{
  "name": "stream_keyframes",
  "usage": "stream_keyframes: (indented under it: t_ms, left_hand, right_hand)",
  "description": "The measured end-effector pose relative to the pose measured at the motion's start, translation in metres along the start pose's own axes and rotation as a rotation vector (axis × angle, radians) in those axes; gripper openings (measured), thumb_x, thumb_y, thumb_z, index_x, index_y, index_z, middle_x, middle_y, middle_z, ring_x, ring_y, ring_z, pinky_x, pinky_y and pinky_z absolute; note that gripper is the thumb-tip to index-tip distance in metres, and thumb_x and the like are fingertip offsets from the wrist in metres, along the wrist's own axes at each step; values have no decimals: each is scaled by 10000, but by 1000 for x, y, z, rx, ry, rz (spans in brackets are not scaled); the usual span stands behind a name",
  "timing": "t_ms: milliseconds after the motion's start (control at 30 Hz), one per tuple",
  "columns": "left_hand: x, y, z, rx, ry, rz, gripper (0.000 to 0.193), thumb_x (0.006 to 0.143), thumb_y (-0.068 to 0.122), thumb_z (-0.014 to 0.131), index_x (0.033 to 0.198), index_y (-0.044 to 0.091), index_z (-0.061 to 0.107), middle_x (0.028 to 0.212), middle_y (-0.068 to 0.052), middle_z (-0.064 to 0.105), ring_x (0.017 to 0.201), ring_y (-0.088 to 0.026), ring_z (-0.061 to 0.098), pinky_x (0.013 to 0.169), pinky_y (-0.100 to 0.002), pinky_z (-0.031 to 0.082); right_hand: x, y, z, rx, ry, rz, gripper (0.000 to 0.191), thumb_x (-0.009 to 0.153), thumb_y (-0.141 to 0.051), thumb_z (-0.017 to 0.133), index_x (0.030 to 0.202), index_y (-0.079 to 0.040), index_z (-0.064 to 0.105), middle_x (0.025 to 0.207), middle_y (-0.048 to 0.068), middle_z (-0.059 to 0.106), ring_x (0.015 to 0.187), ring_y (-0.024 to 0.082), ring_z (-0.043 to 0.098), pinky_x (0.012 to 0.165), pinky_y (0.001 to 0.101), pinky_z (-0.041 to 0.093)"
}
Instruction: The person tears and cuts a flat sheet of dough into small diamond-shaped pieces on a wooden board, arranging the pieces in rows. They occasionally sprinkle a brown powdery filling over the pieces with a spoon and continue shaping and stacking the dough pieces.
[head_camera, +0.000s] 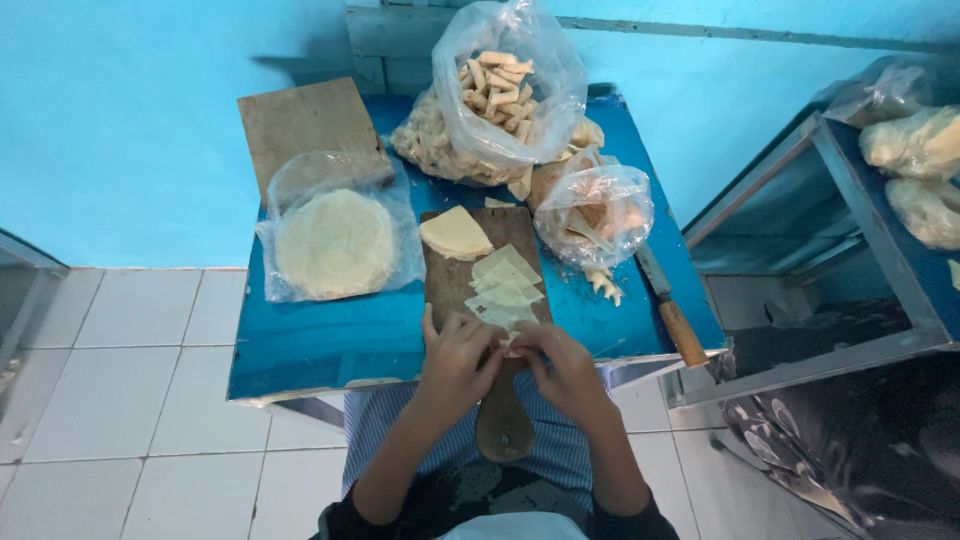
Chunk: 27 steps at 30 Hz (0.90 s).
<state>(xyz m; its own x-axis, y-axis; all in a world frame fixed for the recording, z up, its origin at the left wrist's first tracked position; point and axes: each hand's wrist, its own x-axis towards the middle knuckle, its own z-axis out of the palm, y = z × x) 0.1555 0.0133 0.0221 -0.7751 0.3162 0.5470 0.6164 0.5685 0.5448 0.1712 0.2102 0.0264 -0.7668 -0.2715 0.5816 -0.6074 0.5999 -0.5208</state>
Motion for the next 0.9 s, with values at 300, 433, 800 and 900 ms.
stream_keyframes:
  t_ms: [300,433,800,900]
  left_hand:
    - [-4,0,2,26,52,32,111,829,134,776,927,118,727,926,-20,686,1006,-253,637,1139,-748,157]
    - [-7,-1,-4,25,40,82,132,809,160,777,926,116,736,967,-42,691,1032,-268,631,1120,-769,140]
    - [-6,2,-1,124,42,124,129,821,190,770,929,128,739,950,-14,682,1020,-243,628,1109,-799,134]
    - [-7,1,1,96,58,124,137,810,206,771,909,120,728,970,-30,682,1032,-264,625,1093,-800,132]
  right_hand:
    - [-7,-1,1,30,25,-21,334,827,-27,795,1116,-51,630,1082,124,737,1027,297,742,846,380,602]
    - [-6,-3,1,18,-1,-5,338,843,8,771,1150,-47,639,1070,125,732,1008,307,747,834,381,601]
    - [-2,3,1,45,-43,57,461,861,29,736,1280,-49,562,1042,152,734,981,293,750,812,383,604]
    - [2,1,3,74,-28,130,505,862,45,722,1327,-44,545,1030,164,723,951,276,772,781,371,612]
